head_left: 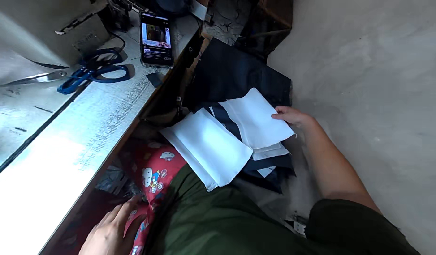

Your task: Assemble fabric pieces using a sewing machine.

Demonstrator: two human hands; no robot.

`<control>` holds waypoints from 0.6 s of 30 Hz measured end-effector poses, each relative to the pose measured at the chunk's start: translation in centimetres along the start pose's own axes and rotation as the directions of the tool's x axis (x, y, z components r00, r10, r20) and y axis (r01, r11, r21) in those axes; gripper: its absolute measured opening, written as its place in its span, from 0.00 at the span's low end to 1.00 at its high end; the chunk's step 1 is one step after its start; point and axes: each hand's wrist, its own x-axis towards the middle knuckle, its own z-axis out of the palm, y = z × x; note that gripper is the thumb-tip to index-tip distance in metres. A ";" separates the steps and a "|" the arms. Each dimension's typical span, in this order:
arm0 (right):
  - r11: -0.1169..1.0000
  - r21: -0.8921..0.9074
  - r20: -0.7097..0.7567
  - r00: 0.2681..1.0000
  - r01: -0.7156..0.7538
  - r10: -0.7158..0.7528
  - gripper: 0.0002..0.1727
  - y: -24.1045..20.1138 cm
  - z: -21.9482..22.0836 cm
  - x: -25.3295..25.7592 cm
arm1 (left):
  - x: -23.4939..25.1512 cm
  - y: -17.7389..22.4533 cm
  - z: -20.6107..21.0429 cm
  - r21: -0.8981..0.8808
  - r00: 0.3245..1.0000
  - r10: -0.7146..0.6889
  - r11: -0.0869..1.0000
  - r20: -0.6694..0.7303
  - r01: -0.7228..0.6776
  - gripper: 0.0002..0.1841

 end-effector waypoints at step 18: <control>-0.026 0.014 0.445 -0.029 1.000 -0.895 0.16 -24.6 37.0 -19.7 | -0.3 -1.0 -4.7 0.065 0.704 0.303 0.937 -0.643 -0.345 0.24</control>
